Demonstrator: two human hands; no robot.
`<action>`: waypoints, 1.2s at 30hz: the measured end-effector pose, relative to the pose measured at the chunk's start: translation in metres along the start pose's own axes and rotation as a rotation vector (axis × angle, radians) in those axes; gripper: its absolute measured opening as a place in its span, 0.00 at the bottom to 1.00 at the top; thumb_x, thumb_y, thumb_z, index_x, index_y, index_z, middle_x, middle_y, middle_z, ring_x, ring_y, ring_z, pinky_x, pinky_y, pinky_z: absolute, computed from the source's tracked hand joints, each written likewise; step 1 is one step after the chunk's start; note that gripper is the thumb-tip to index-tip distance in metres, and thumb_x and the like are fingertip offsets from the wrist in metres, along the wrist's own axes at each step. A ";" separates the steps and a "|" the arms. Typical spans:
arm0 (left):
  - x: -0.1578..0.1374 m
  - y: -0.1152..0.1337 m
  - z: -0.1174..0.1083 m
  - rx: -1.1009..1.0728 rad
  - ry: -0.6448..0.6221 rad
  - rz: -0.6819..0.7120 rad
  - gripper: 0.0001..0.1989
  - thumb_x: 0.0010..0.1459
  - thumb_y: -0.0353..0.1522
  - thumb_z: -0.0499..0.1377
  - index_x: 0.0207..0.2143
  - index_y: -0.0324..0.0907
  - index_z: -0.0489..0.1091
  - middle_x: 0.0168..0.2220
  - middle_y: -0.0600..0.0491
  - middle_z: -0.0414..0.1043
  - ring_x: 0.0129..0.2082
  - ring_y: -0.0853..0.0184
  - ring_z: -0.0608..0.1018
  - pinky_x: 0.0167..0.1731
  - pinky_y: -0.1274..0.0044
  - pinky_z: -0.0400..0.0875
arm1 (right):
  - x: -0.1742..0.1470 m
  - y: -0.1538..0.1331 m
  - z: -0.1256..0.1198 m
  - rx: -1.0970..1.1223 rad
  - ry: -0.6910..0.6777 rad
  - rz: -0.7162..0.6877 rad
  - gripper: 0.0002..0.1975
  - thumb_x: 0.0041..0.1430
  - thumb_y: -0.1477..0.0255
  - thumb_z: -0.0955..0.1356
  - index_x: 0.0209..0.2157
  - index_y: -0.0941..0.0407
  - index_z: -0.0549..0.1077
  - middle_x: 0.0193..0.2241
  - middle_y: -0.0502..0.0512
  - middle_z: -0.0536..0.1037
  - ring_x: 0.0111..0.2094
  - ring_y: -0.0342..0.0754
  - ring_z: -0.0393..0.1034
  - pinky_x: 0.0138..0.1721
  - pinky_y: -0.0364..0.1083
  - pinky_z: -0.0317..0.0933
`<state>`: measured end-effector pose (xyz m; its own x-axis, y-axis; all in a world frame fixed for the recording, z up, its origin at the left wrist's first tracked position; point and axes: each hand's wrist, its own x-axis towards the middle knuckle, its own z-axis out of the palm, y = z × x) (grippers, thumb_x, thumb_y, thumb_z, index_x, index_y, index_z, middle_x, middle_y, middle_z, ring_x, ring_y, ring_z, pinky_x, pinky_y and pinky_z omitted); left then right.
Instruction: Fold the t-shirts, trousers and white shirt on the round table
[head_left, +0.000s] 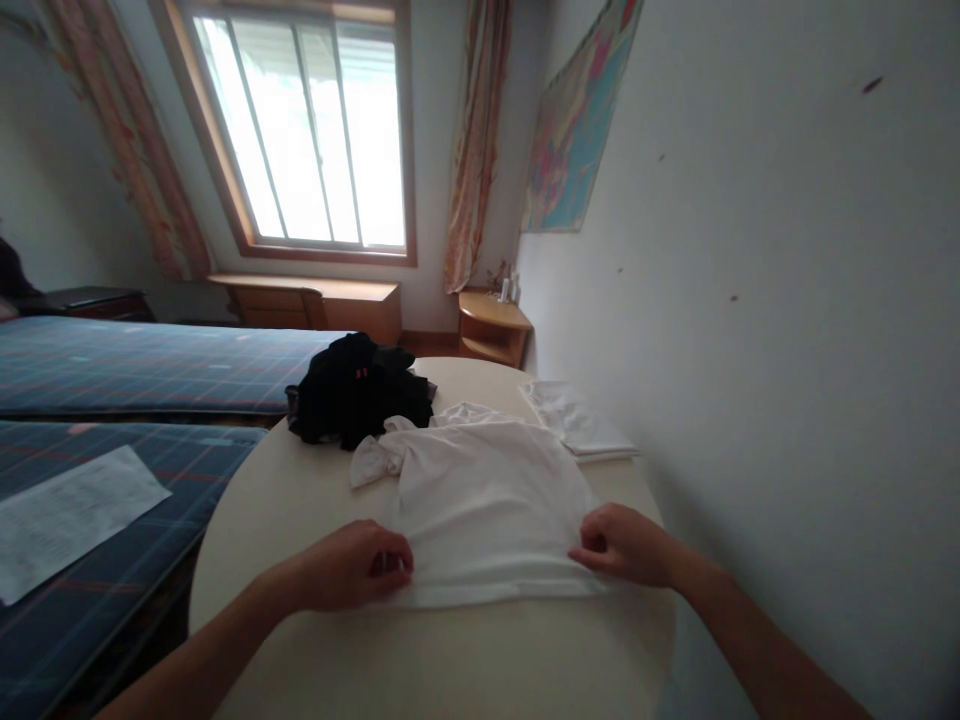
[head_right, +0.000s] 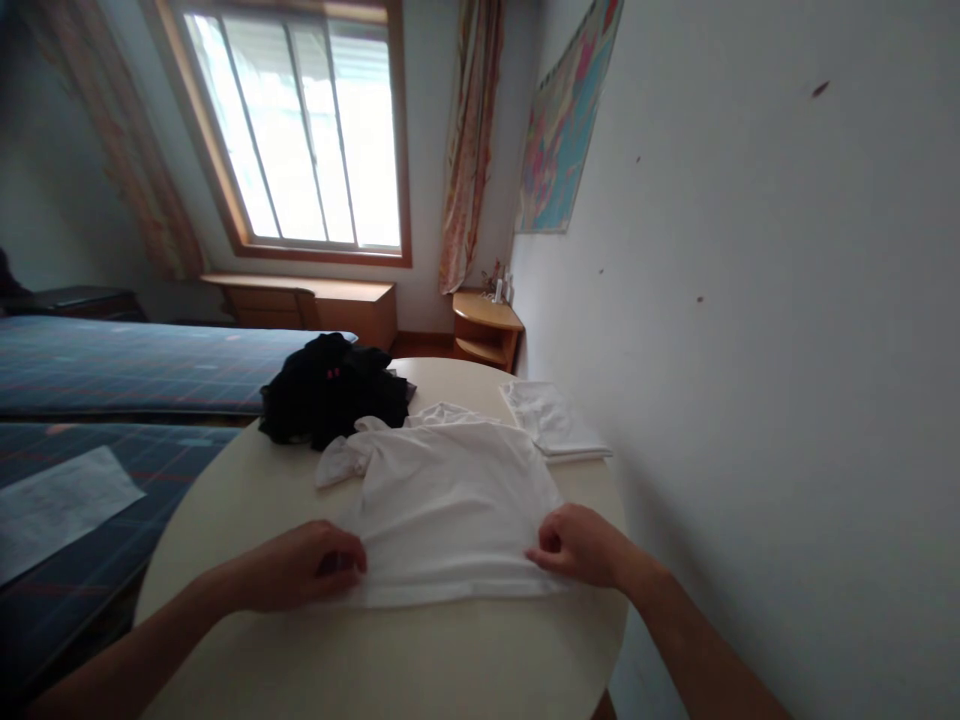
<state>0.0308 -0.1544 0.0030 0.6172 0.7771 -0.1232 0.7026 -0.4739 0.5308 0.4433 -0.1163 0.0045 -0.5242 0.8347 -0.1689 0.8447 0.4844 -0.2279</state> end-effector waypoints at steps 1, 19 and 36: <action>0.001 0.003 -0.002 -0.045 -0.048 -0.030 0.10 0.63 0.36 0.54 0.38 0.47 0.76 0.27 0.57 0.76 0.24 0.69 0.75 0.26 0.81 0.66 | 0.001 -0.002 0.000 0.000 -0.015 -0.005 0.19 0.59 0.60 0.67 0.20 0.56 0.74 0.20 0.52 0.75 0.23 0.44 0.65 0.29 0.43 0.56; 0.013 0.018 -0.011 0.059 0.025 -0.134 0.13 0.63 0.37 0.53 0.44 0.45 0.74 0.36 0.53 0.78 0.33 0.65 0.79 0.38 0.76 0.70 | -0.001 -0.040 0.001 0.176 0.060 -0.082 0.13 0.59 0.66 0.68 0.44 0.53 0.78 0.40 0.56 0.80 0.40 0.50 0.75 0.45 0.47 0.66; 0.028 0.007 -0.018 0.344 0.203 -0.225 0.14 0.64 0.38 0.52 0.48 0.44 0.72 0.47 0.47 0.77 0.46 0.57 0.78 0.47 0.68 0.70 | 0.013 -0.057 -0.002 0.167 0.089 -0.138 0.14 0.60 0.65 0.67 0.46 0.52 0.78 0.45 0.57 0.80 0.45 0.51 0.74 0.49 0.48 0.65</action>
<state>0.0471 -0.1284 0.0184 0.3778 0.9257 -0.0185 0.9092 -0.3672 0.1961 0.3880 -0.1328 0.0169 -0.6153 0.7871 -0.0420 0.7323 0.5511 -0.4002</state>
